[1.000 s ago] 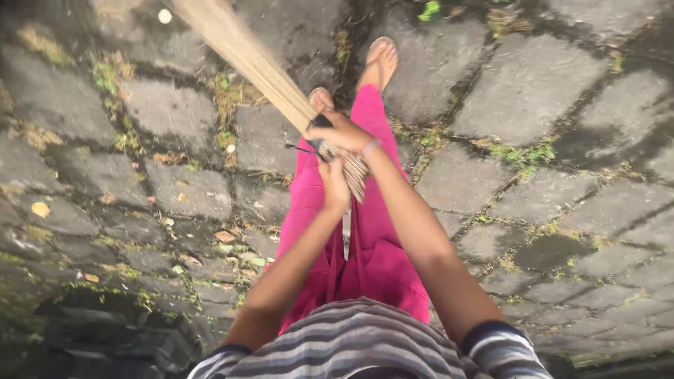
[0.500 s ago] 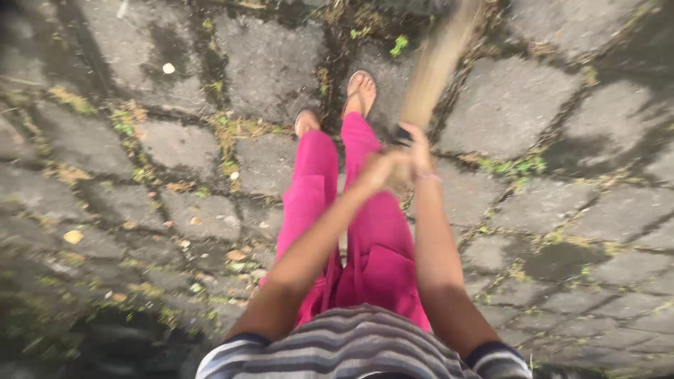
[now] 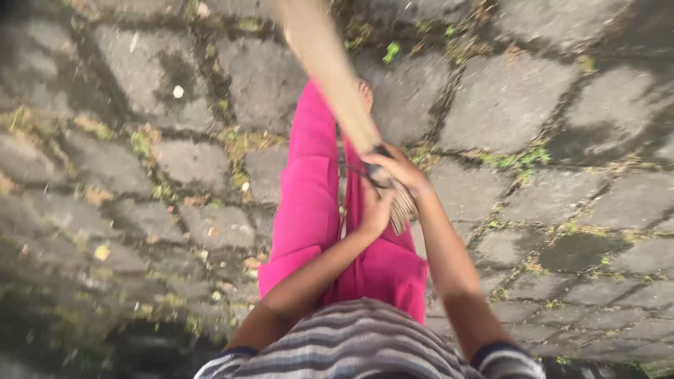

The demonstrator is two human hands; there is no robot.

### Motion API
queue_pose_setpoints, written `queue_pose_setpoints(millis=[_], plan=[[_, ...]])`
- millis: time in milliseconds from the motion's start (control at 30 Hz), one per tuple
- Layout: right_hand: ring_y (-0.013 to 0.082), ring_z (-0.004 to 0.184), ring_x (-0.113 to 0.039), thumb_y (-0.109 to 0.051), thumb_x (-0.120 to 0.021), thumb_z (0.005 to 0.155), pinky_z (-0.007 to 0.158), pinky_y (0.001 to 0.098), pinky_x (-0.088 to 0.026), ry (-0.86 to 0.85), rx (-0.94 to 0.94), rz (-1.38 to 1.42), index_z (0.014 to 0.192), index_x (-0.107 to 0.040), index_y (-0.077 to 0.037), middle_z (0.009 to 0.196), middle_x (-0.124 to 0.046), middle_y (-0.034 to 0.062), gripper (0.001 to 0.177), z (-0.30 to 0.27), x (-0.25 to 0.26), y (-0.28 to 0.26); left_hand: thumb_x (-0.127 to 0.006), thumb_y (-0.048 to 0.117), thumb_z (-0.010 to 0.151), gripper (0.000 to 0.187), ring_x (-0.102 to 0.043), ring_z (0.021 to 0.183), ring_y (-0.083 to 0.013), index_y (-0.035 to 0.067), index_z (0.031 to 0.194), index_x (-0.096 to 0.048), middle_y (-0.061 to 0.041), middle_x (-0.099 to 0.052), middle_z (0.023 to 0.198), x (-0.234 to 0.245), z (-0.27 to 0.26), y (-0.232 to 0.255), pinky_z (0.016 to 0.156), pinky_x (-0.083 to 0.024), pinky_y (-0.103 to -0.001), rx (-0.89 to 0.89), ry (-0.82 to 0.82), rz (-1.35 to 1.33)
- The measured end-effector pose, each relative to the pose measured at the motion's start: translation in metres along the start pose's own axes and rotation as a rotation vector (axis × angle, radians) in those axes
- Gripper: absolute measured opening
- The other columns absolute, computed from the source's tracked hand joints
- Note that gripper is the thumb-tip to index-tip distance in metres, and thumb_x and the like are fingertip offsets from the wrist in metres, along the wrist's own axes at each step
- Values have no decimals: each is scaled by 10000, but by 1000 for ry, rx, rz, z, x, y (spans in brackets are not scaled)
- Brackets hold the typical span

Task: Sweeping leaves and debris from a stone-paved outdoor area using a broom.

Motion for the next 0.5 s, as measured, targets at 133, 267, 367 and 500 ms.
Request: queue_pose_setpoints(millis=[133, 267, 367, 500], plan=[[222, 1051, -616, -442, -737, 892, 894, 338, -530, 415, 27, 402, 1257, -647, 23, 1143, -644, 126, 598, -51, 108, 81, -718, 156, 868, 465, -640, 1015, -210, 6, 1272, -544, -94, -653, 1146, -99, -2, -24, 881, -526, -379, 347, -505, -44], [254, 846, -578, -413, -739, 939, 695, 378, -510, 516, 84, 813, 1282, -617, -25, 1042, -608, 125, 532, -23, 191, 144, -691, 269, 916, 344, -719, 883, -192, -5, 1121, -729, -115, -753, 1001, -181, 42, -19, 776, -581, -317, 174, -826, 160], [235, 754, -645, -431, -680, 835, 595, 354, -541, 572, 134, 1069, 1196, -666, -40, 958, -673, 126, 533, 28, 223, 138, -757, 292, 806, 490, -724, 690, -237, 25, 1145, -524, -150, -714, 907, -169, 96, 86, 547, -608, -351, 595, -610, 458], [242, 877, -648, -269, -656, 894, 774, 417, -602, 485, 111, 803, 1129, -611, -46, 1006, -645, 75, 327, 156, 96, 30, -628, 331, 941, 396, -662, 546, -235, -45, 1061, -652, -132, -686, 776, -47, 156, 45, 438, -549, -369, 699, -559, -168]])
Point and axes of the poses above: each hand's wrist, its own z-axis towards the middle knuckle, its own x-axis out of the back of the hand, y = z × x, the point moved 7 cm from there along z, towards the middle knuckle
